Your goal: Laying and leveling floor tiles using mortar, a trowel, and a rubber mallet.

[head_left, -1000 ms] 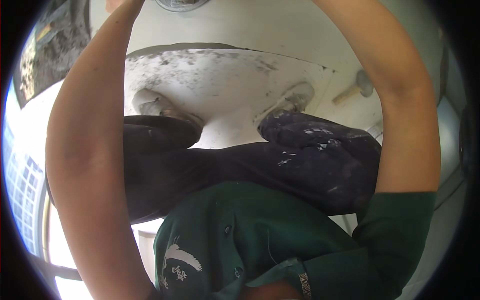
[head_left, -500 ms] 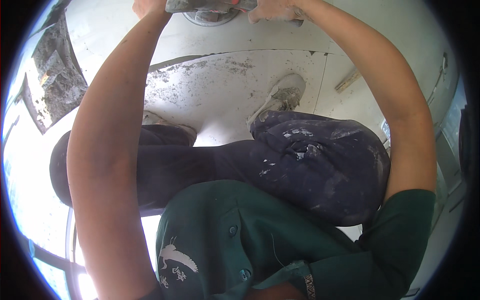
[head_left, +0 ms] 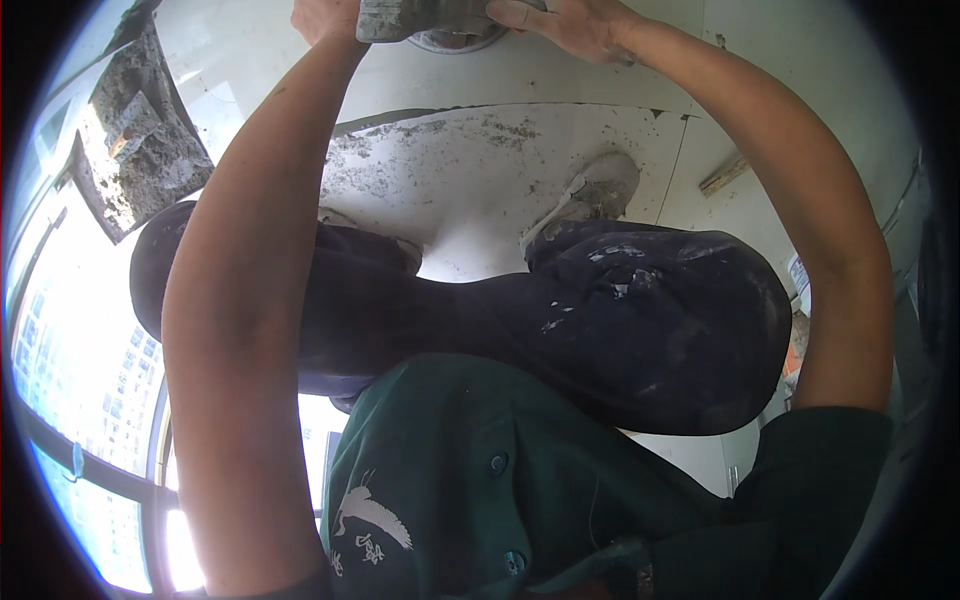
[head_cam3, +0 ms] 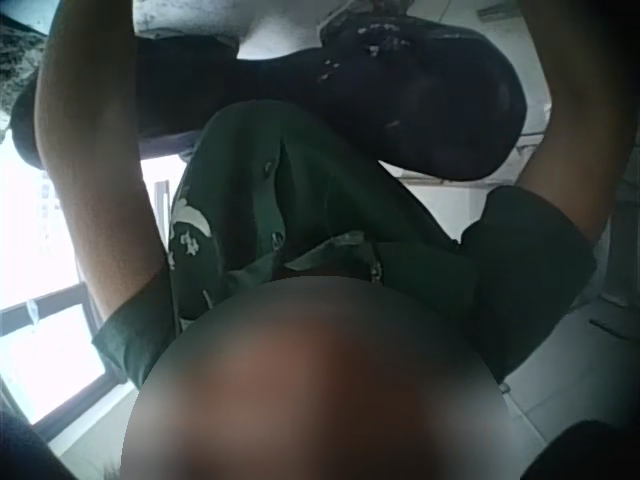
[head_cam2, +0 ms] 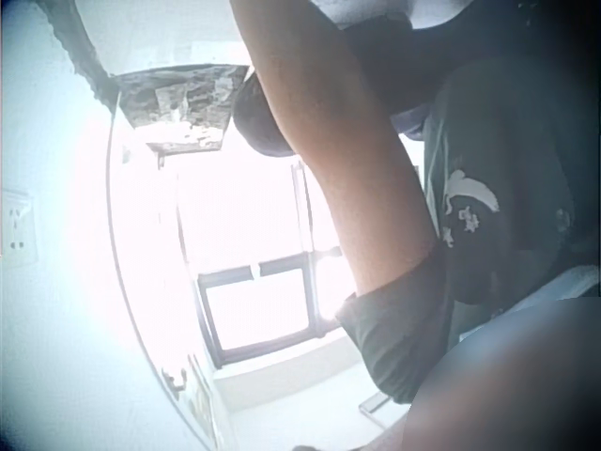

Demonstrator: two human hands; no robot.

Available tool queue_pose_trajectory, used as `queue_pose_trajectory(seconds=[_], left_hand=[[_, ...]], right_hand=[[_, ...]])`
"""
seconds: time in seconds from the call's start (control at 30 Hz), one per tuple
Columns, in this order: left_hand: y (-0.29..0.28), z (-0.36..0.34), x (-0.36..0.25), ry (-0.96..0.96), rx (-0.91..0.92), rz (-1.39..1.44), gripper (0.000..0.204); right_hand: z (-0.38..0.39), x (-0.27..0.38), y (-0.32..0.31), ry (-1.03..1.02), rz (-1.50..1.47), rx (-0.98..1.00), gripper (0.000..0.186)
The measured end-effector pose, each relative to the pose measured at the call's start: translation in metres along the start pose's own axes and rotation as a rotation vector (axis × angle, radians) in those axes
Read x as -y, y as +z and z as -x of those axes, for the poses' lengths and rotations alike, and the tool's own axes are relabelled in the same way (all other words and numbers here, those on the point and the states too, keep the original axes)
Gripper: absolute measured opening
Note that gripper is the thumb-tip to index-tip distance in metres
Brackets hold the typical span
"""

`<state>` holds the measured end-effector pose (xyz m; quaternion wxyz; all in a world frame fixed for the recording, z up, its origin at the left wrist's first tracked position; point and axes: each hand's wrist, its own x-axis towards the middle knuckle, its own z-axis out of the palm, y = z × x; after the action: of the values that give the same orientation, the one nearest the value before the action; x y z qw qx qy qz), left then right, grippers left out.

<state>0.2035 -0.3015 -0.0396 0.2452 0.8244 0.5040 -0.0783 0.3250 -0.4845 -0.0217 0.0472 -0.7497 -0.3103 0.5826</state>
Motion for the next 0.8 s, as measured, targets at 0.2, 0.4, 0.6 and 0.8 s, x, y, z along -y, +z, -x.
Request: queue_pose_trajectory(seconds=[0.2, 0.4, 0.6, 0.8], left_hand=[[0.001, -0.005, 0.002, -0.028, 0.007, -0.014, 0.025], [0.012, -0.014, 0.018, 0.104, 0.002, -0.053, 0.033], [0.037, -0.035, 0.047, 0.140, -0.003, -0.142, 0.049], [0.014, -0.016, 0.019, 0.034, 0.012, -0.079, 0.040]], right_hand=[[0.005, 0.006, -0.001, 0.004, 0.060, -0.058, 0.087], [-0.004, 0.004, 0.000, -0.001, 0.087, 0.047, 0.084], [-0.042, -0.036, 0.026, -0.156, 0.141, -0.286, 0.090], [-0.012, -0.012, 0.015, -0.068, 0.159, -0.184, 0.094]])
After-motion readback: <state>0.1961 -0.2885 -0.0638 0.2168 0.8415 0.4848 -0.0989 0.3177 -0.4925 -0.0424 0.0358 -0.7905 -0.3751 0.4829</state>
